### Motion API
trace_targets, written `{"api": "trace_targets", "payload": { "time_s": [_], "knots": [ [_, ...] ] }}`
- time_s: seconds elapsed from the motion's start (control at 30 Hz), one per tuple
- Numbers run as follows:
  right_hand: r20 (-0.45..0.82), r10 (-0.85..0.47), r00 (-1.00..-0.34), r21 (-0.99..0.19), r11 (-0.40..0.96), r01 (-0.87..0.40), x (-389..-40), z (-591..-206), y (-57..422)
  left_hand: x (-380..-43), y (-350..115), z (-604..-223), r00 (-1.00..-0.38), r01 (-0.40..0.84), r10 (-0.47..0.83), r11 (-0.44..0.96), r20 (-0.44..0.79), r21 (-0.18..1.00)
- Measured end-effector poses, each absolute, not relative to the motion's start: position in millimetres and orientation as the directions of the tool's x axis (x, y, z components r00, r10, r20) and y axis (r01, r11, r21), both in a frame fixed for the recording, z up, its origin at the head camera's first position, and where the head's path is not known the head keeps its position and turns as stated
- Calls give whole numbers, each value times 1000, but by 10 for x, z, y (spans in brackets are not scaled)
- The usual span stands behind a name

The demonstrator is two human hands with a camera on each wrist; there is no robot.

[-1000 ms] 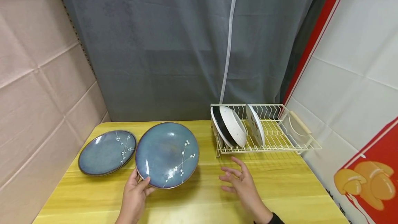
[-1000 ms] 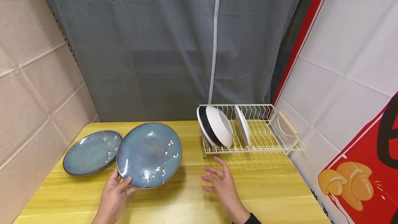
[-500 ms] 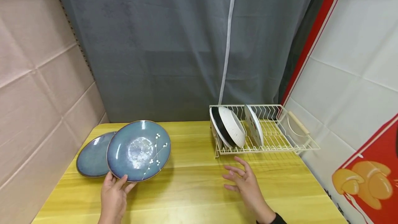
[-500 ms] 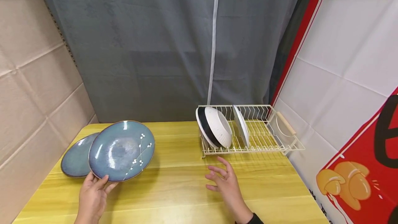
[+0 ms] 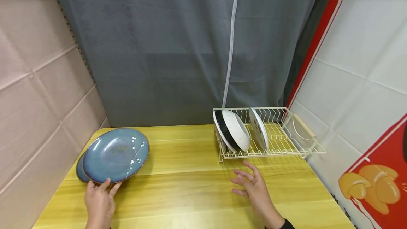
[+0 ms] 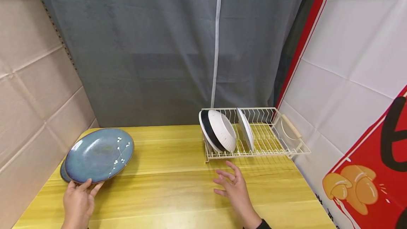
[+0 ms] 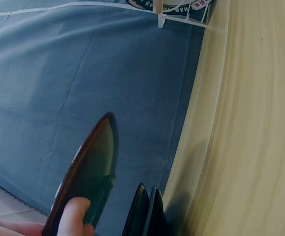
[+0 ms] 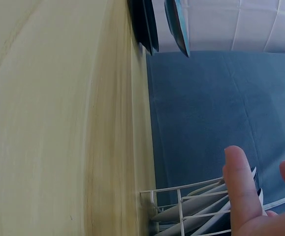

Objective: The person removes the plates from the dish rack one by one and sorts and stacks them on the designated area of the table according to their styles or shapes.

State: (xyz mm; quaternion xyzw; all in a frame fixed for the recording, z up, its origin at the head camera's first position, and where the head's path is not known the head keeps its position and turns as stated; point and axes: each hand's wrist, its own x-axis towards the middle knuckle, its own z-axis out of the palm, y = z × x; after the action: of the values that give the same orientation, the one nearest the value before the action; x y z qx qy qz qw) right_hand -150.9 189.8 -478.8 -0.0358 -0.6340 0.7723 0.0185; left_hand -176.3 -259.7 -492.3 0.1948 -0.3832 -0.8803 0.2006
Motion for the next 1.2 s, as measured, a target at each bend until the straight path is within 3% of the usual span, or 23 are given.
{"api": "trace_targets", "payload": {
  "time_s": [0.37,0.53,0.73,1.03,1.2],
  "knots": [
    [-32,86,-996,-983,-185,15,-1522,-4836,1939,-1846,-2749,-4956,-832,245,-494,-736,-253,631],
    [-33,88,-996,-983,-183,16,-1523,-4840,1952,-1890,-2800,-4959,-816,227,-517,-697,-258,680],
    [-32,89,-995,-985,-172,16,-1515,-4843,1962,-1941,-2777,-4919,-796,85,-528,-583,-298,808],
    [-24,92,-995,-986,-169,8,-1502,-4877,1986,-1922,-2756,-4919,-796,73,-535,-548,-283,833],
    [6,111,-994,-989,-144,-22,-1510,-4853,2023,-1905,-2790,-4936,-812,-20,-522,-422,-261,906]
  ]
}}
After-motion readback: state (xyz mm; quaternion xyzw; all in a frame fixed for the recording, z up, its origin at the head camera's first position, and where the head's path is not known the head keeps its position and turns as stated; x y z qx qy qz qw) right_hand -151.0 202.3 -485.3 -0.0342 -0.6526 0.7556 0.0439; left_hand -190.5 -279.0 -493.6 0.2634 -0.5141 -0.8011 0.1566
